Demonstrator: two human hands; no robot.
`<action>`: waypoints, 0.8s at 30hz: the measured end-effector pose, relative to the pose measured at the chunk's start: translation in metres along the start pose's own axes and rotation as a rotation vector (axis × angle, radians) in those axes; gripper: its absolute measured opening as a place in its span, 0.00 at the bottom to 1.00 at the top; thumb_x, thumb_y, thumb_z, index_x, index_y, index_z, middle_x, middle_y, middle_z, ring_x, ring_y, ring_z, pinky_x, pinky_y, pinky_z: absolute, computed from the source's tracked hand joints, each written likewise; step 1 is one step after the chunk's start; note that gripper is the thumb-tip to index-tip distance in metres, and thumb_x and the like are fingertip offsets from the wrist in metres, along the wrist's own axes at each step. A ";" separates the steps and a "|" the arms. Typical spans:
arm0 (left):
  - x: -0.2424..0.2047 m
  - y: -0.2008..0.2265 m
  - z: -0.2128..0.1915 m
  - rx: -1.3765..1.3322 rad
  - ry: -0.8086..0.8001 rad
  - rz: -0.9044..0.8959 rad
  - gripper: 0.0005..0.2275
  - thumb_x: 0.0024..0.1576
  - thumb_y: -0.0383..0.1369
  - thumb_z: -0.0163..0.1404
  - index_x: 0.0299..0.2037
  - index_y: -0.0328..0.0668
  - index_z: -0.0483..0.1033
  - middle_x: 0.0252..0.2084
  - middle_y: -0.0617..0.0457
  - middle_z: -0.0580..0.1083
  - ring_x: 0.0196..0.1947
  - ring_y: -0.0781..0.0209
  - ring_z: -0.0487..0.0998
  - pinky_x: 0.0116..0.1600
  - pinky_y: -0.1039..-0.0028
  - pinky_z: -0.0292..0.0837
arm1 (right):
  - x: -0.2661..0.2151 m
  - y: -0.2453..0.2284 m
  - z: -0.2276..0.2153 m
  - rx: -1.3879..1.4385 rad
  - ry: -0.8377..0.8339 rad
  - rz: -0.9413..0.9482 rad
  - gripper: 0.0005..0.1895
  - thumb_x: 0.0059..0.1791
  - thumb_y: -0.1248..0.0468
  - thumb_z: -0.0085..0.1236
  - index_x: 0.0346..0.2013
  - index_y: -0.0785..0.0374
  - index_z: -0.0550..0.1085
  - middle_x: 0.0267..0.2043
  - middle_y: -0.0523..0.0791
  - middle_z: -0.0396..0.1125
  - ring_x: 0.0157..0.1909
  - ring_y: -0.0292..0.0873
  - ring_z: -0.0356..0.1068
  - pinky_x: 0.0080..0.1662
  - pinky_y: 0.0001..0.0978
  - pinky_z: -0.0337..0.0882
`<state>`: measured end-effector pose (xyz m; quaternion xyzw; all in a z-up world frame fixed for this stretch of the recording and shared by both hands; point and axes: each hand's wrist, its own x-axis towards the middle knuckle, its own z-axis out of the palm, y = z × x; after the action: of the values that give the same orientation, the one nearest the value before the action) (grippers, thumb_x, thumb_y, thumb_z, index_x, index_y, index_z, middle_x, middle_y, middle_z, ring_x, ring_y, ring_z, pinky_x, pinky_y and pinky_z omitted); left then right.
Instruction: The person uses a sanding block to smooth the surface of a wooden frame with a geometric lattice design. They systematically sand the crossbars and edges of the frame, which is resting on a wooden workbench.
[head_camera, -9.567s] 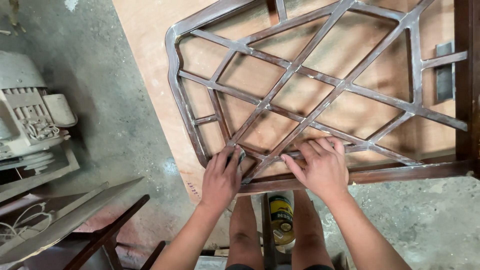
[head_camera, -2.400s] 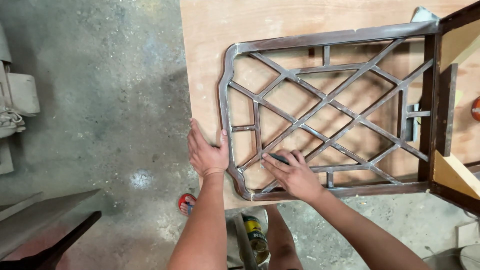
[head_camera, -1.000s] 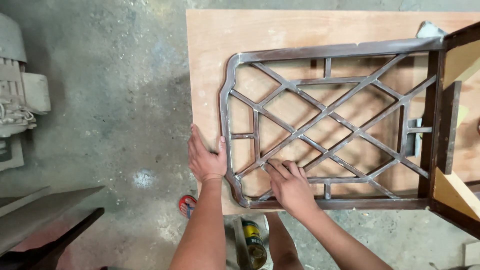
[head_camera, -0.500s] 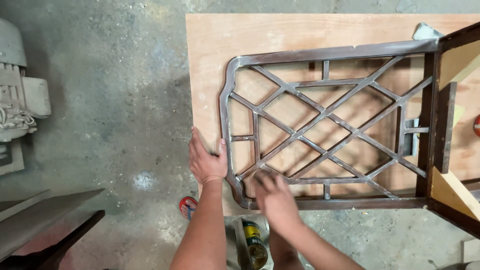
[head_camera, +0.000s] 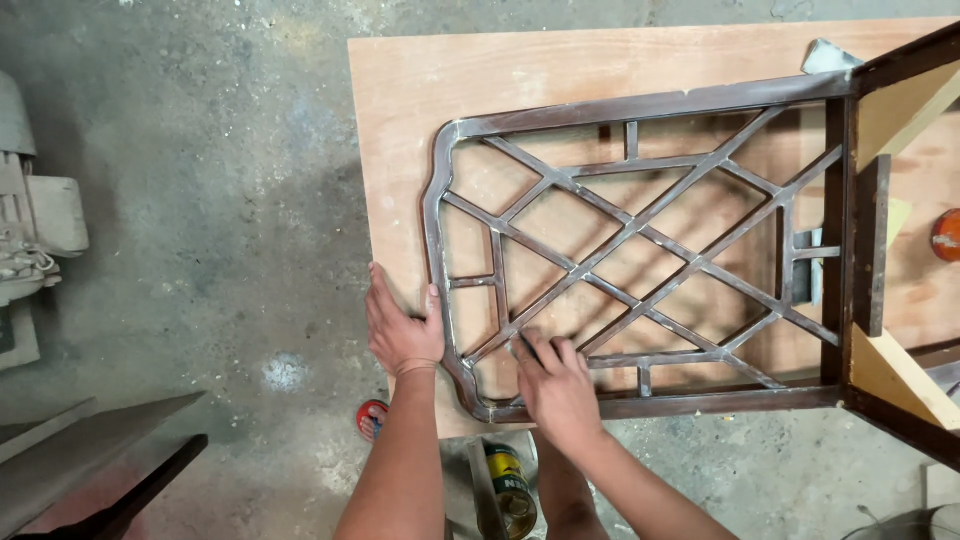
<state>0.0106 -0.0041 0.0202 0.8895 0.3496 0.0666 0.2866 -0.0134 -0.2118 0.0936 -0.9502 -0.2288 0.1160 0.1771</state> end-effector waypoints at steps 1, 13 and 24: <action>-0.001 -0.001 0.003 0.001 0.000 0.000 0.37 0.56 0.54 0.48 0.74 0.45 0.55 0.65 0.42 0.70 0.64 0.38 0.70 0.57 0.45 0.68 | -0.001 0.003 -0.001 0.001 -0.001 0.000 0.21 0.50 0.64 0.57 0.59 0.63 0.75 0.60 0.45 0.67 0.46 0.49 0.62 0.41 0.44 0.73; 0.000 -0.003 0.006 0.003 0.010 0.005 0.38 0.56 0.55 0.48 0.75 0.47 0.55 0.66 0.40 0.69 0.65 0.37 0.69 0.60 0.45 0.67 | -0.004 0.029 -0.041 -0.037 -0.076 -0.091 0.24 0.44 0.64 0.63 0.55 0.60 0.76 0.57 0.41 0.71 0.55 0.49 0.64 0.52 0.46 0.70; -0.003 -0.012 0.009 -0.004 0.029 0.042 0.41 0.53 0.55 0.54 0.75 0.49 0.57 0.65 0.45 0.68 0.63 0.41 0.72 0.59 0.45 0.71 | 0.025 0.129 -0.035 -0.284 0.128 -0.190 0.19 0.55 0.56 0.49 0.60 0.52 0.73 0.64 0.39 0.67 0.60 0.48 0.64 0.57 0.38 0.64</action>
<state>0.0047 -0.0032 0.0059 0.8950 0.3349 0.0863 0.2816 0.0699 -0.3166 0.0718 -0.9451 -0.3199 0.0047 0.0657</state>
